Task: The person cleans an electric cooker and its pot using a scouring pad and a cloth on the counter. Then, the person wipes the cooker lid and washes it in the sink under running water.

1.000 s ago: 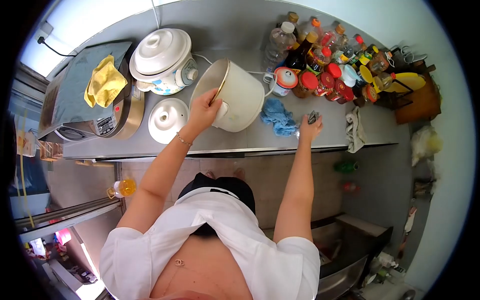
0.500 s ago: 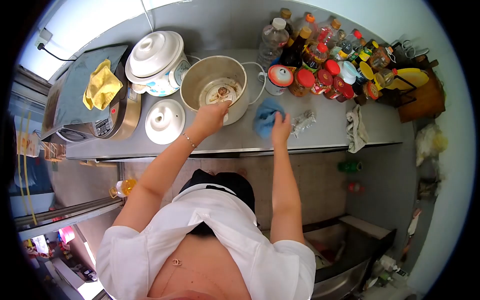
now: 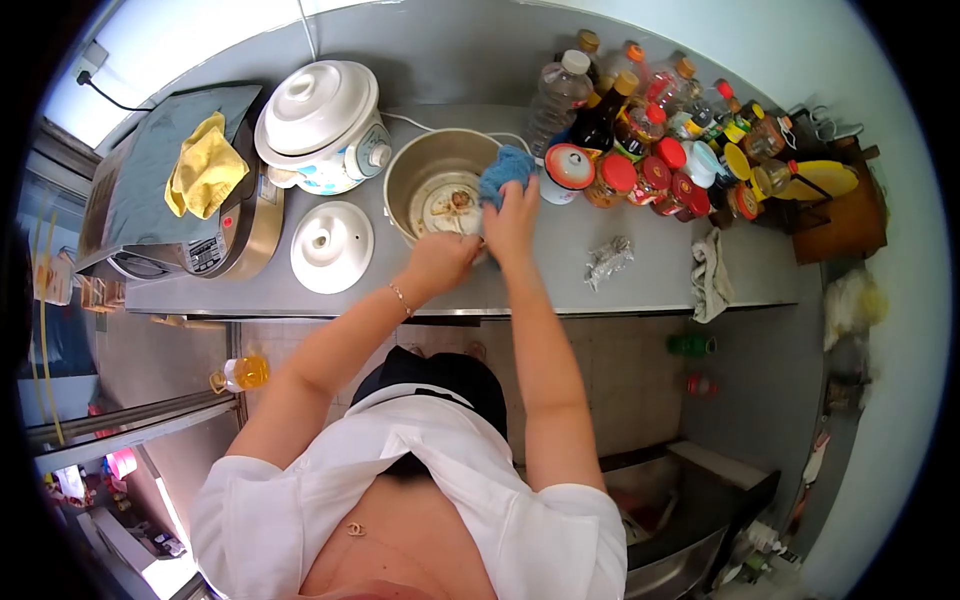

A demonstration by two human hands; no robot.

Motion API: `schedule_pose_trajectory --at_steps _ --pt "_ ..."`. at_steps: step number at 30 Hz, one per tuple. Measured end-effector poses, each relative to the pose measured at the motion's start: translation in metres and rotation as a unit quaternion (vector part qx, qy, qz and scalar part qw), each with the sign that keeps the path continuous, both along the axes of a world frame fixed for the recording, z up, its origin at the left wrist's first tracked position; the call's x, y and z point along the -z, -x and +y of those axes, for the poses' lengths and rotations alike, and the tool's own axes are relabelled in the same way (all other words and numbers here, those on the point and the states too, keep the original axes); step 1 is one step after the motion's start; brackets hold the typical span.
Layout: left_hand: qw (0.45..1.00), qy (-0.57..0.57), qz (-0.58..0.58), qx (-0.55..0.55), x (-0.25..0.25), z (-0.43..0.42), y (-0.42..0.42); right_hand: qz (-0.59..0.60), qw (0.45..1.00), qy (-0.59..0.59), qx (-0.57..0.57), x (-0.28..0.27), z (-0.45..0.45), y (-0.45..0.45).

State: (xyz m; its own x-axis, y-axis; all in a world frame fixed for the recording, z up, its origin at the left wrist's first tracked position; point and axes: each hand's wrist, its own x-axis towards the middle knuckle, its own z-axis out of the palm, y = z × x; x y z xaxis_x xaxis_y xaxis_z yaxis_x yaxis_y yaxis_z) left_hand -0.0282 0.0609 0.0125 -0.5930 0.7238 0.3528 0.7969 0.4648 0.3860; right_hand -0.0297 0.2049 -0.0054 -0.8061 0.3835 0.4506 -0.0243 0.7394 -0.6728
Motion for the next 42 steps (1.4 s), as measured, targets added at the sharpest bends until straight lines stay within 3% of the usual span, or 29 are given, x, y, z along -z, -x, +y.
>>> schedule_pose_trajectory --at_steps 2,6,12,17,21,25,27,28,30,31,32,34,37,40,42 --pt "1.000 -0.018 0.007 0.005 0.000 -0.001 -0.002 -0.132 0.990 -0.046 -0.036 -0.025 0.017 0.025" --pt "0.999 -0.043 0.007 0.025 0.008 -0.007 0.002 -0.138 0.952 -0.167 -0.215 -0.047 0.029 0.076" --pt "0.995 -0.061 -0.007 0.072 0.013 -0.017 0.004 -0.052 0.787 -0.294 -0.540 -0.060 -0.015 0.138" --pt "0.998 -0.023 -0.022 0.057 0.011 -0.019 0.003 -0.073 0.692 -0.297 -0.654 -0.072 -0.057 0.101" --pt "0.998 0.037 -0.018 0.039 0.009 -0.014 0.000 -0.209 0.705 -0.149 -0.661 -0.092 -0.045 0.070" --pt "0.995 -0.026 0.031 0.087 0.002 -0.023 -0.002 -0.201 0.829 0.059 -0.518 -0.080 0.003 0.059" --pt "0.985 -0.117 0.121 0.047 -0.007 -0.045 -0.006 -0.187 0.862 0.209 -0.423 -0.077 0.019 0.049" --pt "0.973 -0.161 0.162 0.030 -0.012 -0.058 -0.008 -0.179 0.851 0.255 -0.422 -0.089 0.013 0.042" --pt "0.971 -0.211 0.020 -0.107 -0.020 -0.083 0.005 -0.165 0.824 0.352 -0.413 -0.106 -0.007 0.024" --pt "0.984 -0.129 0.024 -0.121 -0.021 -0.092 0.026 -0.176 0.808 0.349 -0.441 -0.100 -0.015 0.023" --pt "0.989 -0.046 0.032 -0.135 -0.020 -0.098 0.047 -0.169 0.853 0.226 -0.440 -0.092 -0.025 0.020" --pt "0.997 -0.005 -0.021 -0.074 -0.011 -0.100 0.065 -0.126 0.896 -0.029 -0.424 -0.072 -0.047 -0.004" --pt "0.998 0.020 -0.044 -0.044 -0.005 -0.098 0.072 -0.072 0.930 -0.091 -0.350 -0.073 -0.048 -0.041" --pt "0.998 0.019 -0.046 -0.043 -0.002 -0.098 0.069 -0.043 0.927 -0.171 -0.331 -0.051 -0.012 -0.075" --pt "0.998 0.023 -0.029 -0.045 -0.002 -0.096 0.068 -0.058 0.950 -0.209 -0.223 -0.041 0.019 -0.100"
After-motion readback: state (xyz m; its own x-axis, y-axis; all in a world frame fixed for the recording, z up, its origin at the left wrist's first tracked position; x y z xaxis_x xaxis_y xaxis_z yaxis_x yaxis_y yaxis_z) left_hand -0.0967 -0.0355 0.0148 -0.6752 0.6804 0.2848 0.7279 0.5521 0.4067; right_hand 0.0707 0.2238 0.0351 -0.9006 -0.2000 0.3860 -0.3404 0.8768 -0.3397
